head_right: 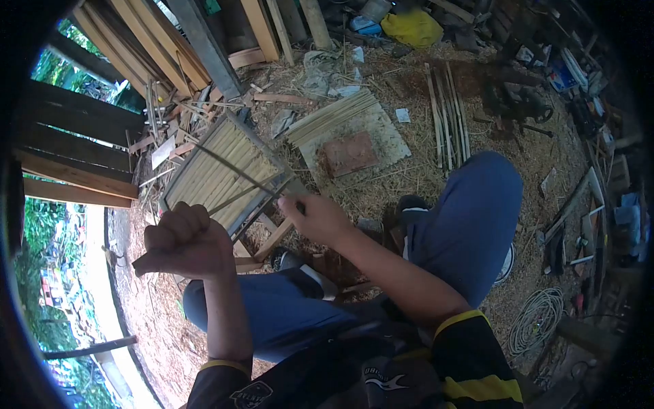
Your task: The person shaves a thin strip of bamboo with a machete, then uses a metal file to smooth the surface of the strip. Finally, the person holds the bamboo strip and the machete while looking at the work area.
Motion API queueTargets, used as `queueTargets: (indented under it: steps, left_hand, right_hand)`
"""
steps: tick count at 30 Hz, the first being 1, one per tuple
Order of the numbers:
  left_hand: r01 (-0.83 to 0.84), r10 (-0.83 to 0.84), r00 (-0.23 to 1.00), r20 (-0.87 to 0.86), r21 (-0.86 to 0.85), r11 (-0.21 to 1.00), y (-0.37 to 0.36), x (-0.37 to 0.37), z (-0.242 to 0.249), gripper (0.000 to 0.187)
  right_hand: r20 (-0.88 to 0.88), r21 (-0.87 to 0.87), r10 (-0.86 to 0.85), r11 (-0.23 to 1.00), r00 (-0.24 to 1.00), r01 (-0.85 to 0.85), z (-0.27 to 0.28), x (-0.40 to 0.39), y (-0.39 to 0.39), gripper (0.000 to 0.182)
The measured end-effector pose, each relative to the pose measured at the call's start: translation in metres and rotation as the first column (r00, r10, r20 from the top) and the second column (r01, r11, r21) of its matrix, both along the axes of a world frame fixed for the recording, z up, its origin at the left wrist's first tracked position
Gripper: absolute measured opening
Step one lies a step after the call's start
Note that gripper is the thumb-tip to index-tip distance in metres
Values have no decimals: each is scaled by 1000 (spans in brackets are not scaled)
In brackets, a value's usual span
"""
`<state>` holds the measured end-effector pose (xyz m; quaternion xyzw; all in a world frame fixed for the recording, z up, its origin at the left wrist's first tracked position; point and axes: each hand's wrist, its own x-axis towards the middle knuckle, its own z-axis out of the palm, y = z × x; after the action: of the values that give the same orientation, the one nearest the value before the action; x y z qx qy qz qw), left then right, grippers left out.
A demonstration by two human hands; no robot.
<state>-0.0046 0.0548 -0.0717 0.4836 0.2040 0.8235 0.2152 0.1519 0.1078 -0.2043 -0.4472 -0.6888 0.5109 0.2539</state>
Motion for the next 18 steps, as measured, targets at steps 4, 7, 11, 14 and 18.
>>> queueTargets:
  steps: [4, 7, 11, 14, 18]
  left_hand:
    - [-31, 31, 999, -20, -5, 999, 3, 0, 3, 68]
    - [-26, 26, 999, -21, -12, 1000, 3, 4, 3, 69]
    - [13, -13, 1000, 4, 0, 1000, 2, -4, 3, 69]
    - [25, -25, 999, 25, 18, 1000, 7, -8, 4, 70]
    - [7, -8, 997, 79, 21, 1000, 6, -12, 2, 71]
  right_hand:
    - [134, -129, 30, 992, 991, -12, -17, 9, 14, 68]
    - [107, -46, 9, 999, 994, -4, -15, 6, 7, 69]
    - [198, -112, -1, 993, 980, 23, -62, 8, 25, 68]
    - [232, -109, 46, 994, 972, -21, -38, 12, 18, 73]
    - [108, -33, -6, 999, 994, 10, -41, 7, 12, 73]
